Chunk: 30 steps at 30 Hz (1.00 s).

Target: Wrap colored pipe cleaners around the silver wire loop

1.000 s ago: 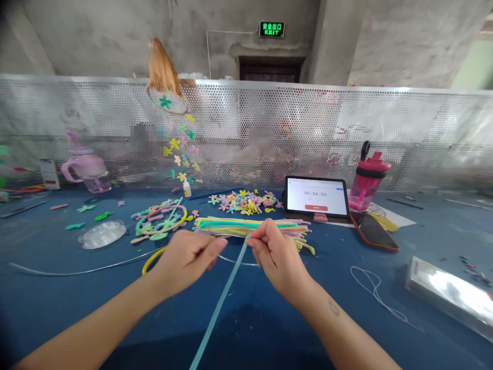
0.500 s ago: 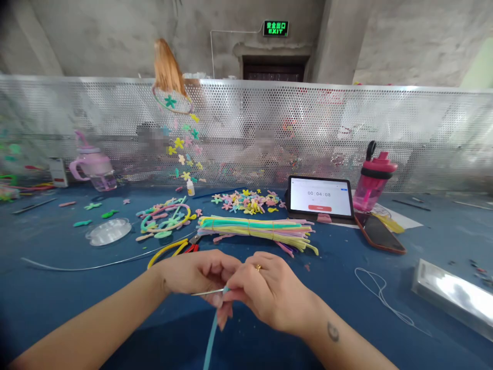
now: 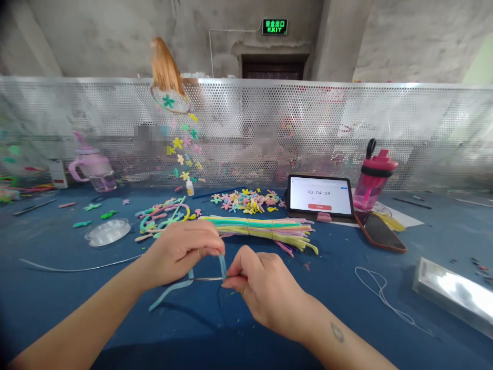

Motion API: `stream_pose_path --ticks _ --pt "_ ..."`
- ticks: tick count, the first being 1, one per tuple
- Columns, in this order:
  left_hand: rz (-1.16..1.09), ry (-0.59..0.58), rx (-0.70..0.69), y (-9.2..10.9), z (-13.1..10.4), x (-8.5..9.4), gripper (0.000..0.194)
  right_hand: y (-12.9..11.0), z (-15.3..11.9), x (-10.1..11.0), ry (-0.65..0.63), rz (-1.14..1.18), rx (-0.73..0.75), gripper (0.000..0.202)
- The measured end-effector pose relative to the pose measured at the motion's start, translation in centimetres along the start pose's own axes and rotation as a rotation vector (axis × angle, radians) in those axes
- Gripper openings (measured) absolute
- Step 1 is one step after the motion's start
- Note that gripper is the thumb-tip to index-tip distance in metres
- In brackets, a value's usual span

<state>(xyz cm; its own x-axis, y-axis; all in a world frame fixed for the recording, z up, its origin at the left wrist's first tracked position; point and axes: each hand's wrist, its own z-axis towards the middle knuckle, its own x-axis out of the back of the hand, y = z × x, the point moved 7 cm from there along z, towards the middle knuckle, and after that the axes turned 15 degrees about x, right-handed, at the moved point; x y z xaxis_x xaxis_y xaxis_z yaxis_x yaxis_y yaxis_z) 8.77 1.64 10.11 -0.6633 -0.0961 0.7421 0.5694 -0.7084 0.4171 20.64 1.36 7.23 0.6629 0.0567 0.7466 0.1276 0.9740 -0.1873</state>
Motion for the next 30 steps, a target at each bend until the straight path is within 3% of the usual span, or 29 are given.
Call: stream_pose_path --ticks 4,7,13,17,21,25,30 --pt "0.414 0.218 -0.238 3.0 -1.4 0.2 0.017 1.2 -0.6 -0.9 -0.095 0.242 -0.213 0.009" --pt "0.647 0.287 -0.328 4.6 -2.1 -0.2 0.013 1.4 -1.0 -1.7 -0.132 0.446 -0.292 0.014" --pt "0.71 0.253 -0.4 5.9 -2.5 -0.6 0.022 1.2 -0.8 -2.3 -0.135 0.626 -0.302 0.016" --pt "0.732 0.15 -0.428 7.1 -3.1 -2.0 0.027 0.8 -1.1 -3.1 -0.229 0.733 -0.306 0.021" --pt "0.802 0.087 -0.437 8.2 -3.8 -3.2 0.031 0.6 -1.3 -3.8 -0.312 0.805 -0.288 0.024" --pt "0.899 -0.023 -0.421 8.4 -4.2 -4.0 0.022 1.0 -1.3 -4.2 -0.327 0.8 -0.298 0.02" --pt "0.9 -0.043 -0.122 6.8 -3.5 -2.5 0.015 1.2 -0.7 -3.2 -0.276 0.501 -0.234 0.016"
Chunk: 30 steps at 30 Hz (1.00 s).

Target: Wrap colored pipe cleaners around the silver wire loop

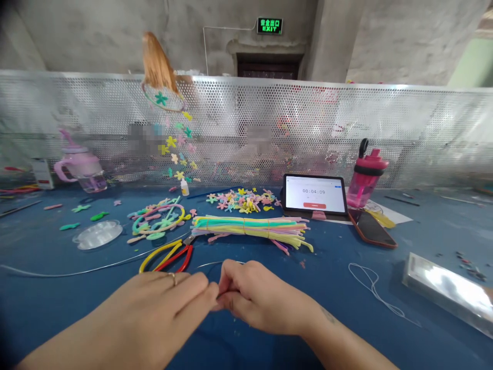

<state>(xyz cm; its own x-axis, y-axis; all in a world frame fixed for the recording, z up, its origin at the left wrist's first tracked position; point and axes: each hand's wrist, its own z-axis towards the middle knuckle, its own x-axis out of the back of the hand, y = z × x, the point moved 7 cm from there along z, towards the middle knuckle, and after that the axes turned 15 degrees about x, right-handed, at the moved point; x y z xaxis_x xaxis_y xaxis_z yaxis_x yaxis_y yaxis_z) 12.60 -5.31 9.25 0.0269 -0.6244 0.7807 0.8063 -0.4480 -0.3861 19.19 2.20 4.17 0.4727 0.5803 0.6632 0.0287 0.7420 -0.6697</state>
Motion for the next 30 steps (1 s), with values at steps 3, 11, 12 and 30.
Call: stream_pose_path --ticks 3,11,12,30 --pt "-0.038 -0.08 0.072 -0.2 -0.5 -0.8 0.012 -0.3 0.1 0.2 0.008 -0.193 0.018 0.008" --pt "0.068 -0.074 0.112 2.5 -1.4 -2.1 0.03 1.6 -0.8 3.3 0.225 -0.186 -0.158 0.011" --pt "0.084 -0.068 0.107 2.6 -1.2 -2.1 0.034 1.8 -1.0 3.9 0.264 -0.112 -0.147 0.012" --pt "0.273 -0.115 0.157 1.6 0.7 -9.7 0.05 1.1 -1.3 3.4 0.356 0.546 0.033 0.026"
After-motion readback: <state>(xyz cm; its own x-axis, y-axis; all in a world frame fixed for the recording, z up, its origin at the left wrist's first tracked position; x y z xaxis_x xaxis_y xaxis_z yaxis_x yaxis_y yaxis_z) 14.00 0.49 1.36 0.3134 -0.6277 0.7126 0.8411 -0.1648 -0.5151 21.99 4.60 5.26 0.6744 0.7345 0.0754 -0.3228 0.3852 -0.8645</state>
